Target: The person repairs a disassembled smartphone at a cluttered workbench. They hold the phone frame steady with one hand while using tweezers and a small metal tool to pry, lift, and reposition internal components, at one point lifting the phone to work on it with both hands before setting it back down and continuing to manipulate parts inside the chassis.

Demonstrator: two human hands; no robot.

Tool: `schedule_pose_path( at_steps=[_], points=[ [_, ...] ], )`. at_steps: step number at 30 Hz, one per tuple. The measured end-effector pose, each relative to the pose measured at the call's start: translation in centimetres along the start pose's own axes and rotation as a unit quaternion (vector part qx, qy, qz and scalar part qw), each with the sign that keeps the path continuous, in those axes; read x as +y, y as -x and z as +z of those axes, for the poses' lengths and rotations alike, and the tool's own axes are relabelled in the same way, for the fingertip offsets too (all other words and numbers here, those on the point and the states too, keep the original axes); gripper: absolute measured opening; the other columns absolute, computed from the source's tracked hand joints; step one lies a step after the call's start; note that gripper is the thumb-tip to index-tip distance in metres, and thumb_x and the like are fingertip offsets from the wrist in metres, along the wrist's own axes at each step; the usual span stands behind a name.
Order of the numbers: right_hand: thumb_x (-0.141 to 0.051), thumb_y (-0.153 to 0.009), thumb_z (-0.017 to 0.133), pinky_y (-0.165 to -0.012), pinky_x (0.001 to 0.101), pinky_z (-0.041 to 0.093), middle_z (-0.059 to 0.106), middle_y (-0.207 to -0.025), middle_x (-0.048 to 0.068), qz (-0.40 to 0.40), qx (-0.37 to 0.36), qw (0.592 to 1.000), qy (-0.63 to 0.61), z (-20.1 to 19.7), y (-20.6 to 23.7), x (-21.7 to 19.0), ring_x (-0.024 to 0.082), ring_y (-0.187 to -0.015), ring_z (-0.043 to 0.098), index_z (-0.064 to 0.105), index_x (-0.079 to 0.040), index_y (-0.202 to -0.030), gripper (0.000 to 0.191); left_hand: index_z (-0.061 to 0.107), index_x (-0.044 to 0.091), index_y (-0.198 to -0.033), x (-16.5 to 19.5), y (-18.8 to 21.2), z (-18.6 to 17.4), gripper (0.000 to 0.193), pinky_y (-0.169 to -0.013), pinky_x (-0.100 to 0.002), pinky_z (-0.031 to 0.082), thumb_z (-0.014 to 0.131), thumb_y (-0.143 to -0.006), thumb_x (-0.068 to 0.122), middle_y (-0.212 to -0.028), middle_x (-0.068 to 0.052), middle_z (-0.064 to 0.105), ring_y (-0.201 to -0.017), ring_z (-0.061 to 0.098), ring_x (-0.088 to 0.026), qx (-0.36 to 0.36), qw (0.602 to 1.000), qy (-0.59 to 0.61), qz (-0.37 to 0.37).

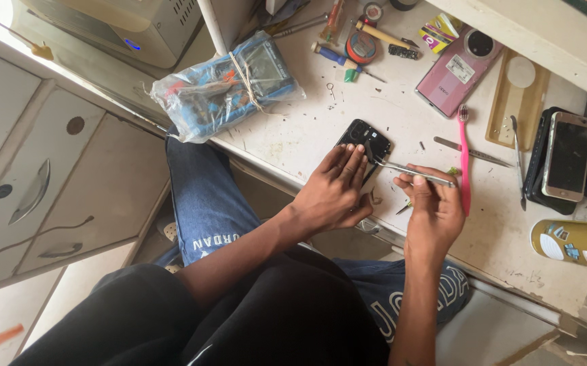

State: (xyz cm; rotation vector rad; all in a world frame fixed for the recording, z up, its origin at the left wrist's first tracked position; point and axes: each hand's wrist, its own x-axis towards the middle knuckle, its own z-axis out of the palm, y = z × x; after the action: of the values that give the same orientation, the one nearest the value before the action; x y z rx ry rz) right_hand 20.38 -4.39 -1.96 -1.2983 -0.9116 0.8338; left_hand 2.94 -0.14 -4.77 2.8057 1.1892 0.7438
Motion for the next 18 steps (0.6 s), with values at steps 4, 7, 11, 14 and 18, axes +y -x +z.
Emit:
schedule_pose_path(
  at_steps=[4,7,11,14,18],
  points=[
    [0.006,-0.106,0.057,-0.096,0.0402,0.065,0.067,-0.113,0.016,-0.008,-0.010,1.000,0.001,0.0,0.0,-0.1,0.019,-0.098,0.069,0.060,0.007,-0.115,0.010,0.062,-0.020,-0.125,0.0,0.0,0.0,0.072,-0.121,-0.046,0.036,0.057,-0.088,0.040,-0.136,-0.038,0.058,-0.130,0.061,-0.043,0.009,1.000,0.004,0.004],
    [0.006,-0.106,0.057,-0.096,0.0401,0.065,0.067,-0.113,0.016,-0.012,-0.008,1.000,-0.011,0.1,-0.2,-0.4,0.019,-0.099,0.069,0.060,0.007,-0.116,0.010,0.062,-0.020,-0.125,0.0,0.0,0.1,0.071,-0.121,-0.046,0.036,0.057,-0.088,0.040,-0.136,-0.038,0.059,-0.130,0.061,-0.043,0.013,1.000,0.004,0.003],
    [0.005,-0.108,0.058,-0.095,0.0383,0.065,0.068,-0.112,0.015,-0.035,-0.017,0.999,-0.003,0.7,-1.5,-1.2,0.017,-0.097,0.069,0.062,0.008,-0.117,0.010,0.063,-0.021,-0.123,0.1,0.0,0.3,0.071,-0.120,-0.046,0.036,0.058,-0.086,0.040,-0.134,-0.039,0.060,-0.129,0.062,-0.044,0.025,1.000,0.003,0.004],
    [0.006,-0.108,0.058,-0.092,0.0354,0.065,0.069,-0.111,0.014,-0.073,-0.058,0.994,0.050,1.8,-3.2,-1.9,0.017,-0.095,0.071,0.061,0.008,-0.118,0.010,0.063,-0.022,-0.121,0.3,-0.1,0.5,0.072,-0.120,-0.046,0.036,0.059,-0.083,0.039,-0.132,-0.040,0.060,-0.126,0.063,-0.044,0.022,1.000,-0.007,0.000],
    [0.008,-0.107,0.060,-0.086,0.0303,0.063,0.070,-0.106,0.013,-0.112,-0.142,0.977,0.115,3.9,-5.5,-2.9,0.016,-0.092,0.072,0.060,0.009,-0.114,0.008,0.063,-0.022,-0.119,0.6,-0.2,0.7,0.075,-0.119,-0.047,0.037,0.061,-0.078,0.041,-0.129,-0.043,0.060,-0.122,0.064,-0.047,0.026,1.000,-0.002,0.002]
  ],
)
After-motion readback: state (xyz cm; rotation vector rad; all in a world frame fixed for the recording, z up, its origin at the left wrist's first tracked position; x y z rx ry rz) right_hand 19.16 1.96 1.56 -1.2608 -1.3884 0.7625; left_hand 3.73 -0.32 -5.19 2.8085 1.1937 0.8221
